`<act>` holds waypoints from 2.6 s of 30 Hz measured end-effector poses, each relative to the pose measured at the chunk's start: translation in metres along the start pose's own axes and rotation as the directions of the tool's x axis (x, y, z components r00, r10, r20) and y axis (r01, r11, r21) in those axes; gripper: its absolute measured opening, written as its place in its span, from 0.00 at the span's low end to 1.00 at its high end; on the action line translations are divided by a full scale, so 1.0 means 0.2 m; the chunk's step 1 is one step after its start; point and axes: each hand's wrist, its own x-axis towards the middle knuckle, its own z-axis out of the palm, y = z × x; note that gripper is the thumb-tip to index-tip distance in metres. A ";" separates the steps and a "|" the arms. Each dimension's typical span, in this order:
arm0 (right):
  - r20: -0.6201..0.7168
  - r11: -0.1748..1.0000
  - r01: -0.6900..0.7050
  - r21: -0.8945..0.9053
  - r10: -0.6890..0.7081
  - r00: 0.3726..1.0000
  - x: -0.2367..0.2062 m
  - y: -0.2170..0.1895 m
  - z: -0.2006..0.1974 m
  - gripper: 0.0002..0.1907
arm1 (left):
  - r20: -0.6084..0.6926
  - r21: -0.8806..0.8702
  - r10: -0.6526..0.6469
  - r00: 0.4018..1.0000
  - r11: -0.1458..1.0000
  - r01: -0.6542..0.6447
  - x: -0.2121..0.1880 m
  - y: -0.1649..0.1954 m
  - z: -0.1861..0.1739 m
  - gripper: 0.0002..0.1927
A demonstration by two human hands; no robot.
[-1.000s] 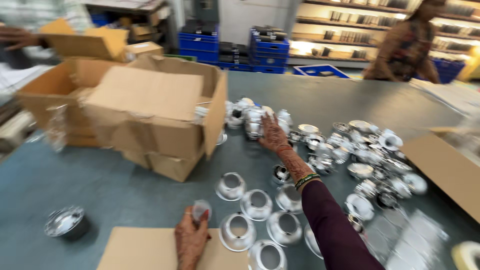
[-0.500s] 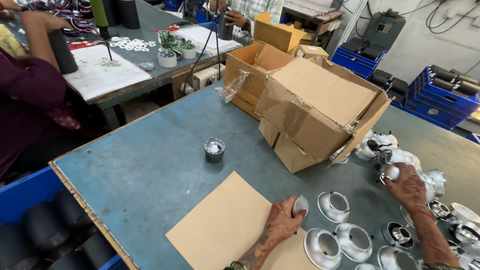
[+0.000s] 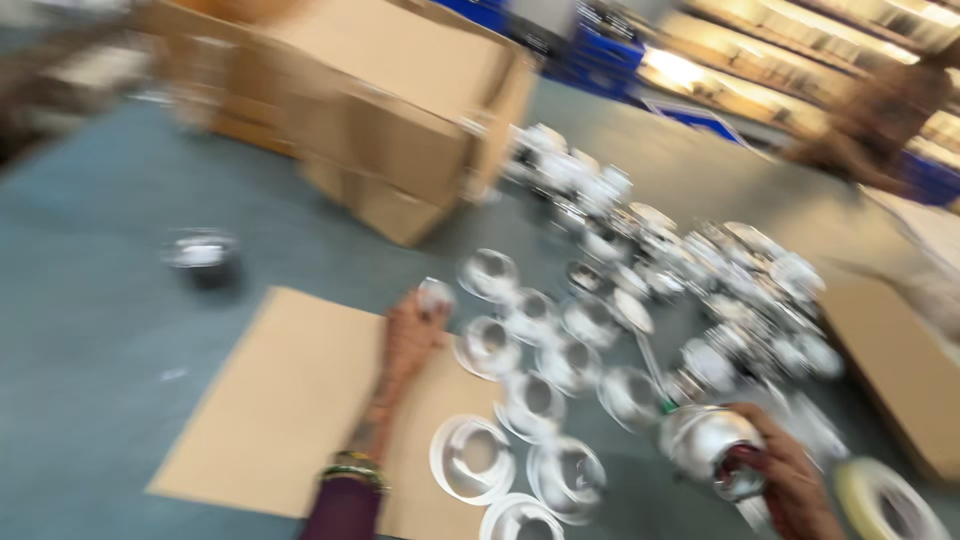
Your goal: The person places translucent plastic diffuser discs into metal lamp reflector cups, pressing each disc to seat it inside the cup. They use a screwdriver on some reflectors, arrange the finished reflectors in rows on the workbench, and take new reflectors from a pile and boxes.
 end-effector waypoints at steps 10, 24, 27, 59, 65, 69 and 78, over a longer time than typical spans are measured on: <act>-0.330 0.875 -0.273 0.401 0.415 0.848 -0.60 0.31 0.49 0.25 | -0.004 -0.191 0.119 0.993 0.975 -0.118 -0.06 0.09 -0.08 0.14; -0.348 0.685 -0.085 -0.723 -0.254 0.902 -0.34 -0.15 0.74 0.13 | -0.129 -0.375 0.116 0.985 0.914 -0.157 -0.62 0.11 -0.35 0.10; -0.409 0.540 -0.181 -0.822 -0.339 0.847 -0.27 -0.13 0.65 0.11 | -0.156 -0.363 0.048 0.987 0.926 -0.102 -0.61 0.02 -0.40 0.10; -0.193 0.992 -0.078 0.101 0.096 0.976 -0.59 -0.11 1.08 0.07 | 0.798 -0.007 -0.170 0.579 0.957 0.292 -1.44 0.54 0.18 0.36; -0.128 0.999 -0.034 0.039 0.039 0.991 -0.62 -0.08 1.05 0.08 | 0.746 -0.036 -0.121 0.655 0.975 0.221 -1.47 0.49 0.21 0.27; -0.228 1.000 0.018 0.024 -0.012 0.974 -0.62 -0.02 1.04 0.07 | 0.720 -0.045 -0.131 0.681 0.971 0.234 -1.49 0.47 0.22 0.27; -0.520 0.997 -0.028 -0.066 -0.011 0.854 -0.56 0.01 0.89 0.16 | 0.705 0.055 0.003 0.709 0.997 -0.059 -1.61 0.37 0.24 0.22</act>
